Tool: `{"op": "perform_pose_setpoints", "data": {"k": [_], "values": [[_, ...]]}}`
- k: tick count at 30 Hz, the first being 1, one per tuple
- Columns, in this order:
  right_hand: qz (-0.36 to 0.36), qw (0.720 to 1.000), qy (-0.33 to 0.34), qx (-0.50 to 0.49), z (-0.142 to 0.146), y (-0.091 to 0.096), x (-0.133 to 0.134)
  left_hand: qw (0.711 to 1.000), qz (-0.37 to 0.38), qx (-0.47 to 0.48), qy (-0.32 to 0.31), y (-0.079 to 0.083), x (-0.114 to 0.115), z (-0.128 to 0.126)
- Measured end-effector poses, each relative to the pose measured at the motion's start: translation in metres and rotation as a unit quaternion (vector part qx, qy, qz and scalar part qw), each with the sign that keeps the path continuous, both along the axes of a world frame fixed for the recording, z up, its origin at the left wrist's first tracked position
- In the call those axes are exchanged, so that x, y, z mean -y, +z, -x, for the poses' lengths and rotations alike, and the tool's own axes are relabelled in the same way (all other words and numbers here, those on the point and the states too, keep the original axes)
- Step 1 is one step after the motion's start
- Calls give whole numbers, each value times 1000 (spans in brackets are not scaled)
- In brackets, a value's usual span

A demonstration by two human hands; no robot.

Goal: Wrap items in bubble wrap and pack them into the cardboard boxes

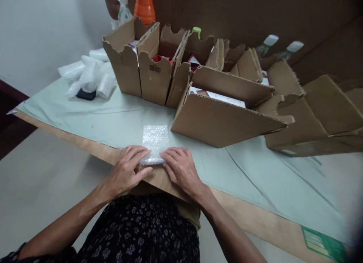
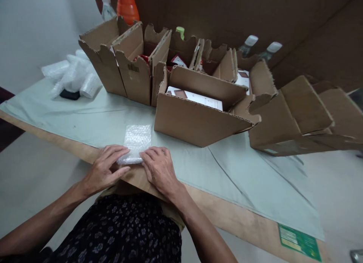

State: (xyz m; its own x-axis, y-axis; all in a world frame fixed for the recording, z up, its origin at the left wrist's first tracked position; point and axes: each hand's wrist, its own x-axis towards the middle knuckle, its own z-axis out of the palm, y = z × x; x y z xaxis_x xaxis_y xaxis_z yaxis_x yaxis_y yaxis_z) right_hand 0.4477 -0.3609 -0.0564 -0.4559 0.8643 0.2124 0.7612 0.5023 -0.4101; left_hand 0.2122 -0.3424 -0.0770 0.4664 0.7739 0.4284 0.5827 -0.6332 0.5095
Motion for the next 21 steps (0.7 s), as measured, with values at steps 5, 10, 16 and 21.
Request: {"op": "perform_pose_setpoints", "data": {"k": [5, 10, 16, 21], "values": [[19, 999, -18, -35, -4, 8, 11, 999, 38, 14, 1, 1, 1, 3], [-53, 997, -15, 59, 3, 3, 6, 996, -14, -33, 84, -6, -23, -5], [-19, 999, -32, -7, 3, -4, -15, 953, 186, 149, 184, 6, -4, -3], [-10, 993, -31, -109, 6, 8, 0, 806, 436, 370, 156, 14, 19, -10]]}}
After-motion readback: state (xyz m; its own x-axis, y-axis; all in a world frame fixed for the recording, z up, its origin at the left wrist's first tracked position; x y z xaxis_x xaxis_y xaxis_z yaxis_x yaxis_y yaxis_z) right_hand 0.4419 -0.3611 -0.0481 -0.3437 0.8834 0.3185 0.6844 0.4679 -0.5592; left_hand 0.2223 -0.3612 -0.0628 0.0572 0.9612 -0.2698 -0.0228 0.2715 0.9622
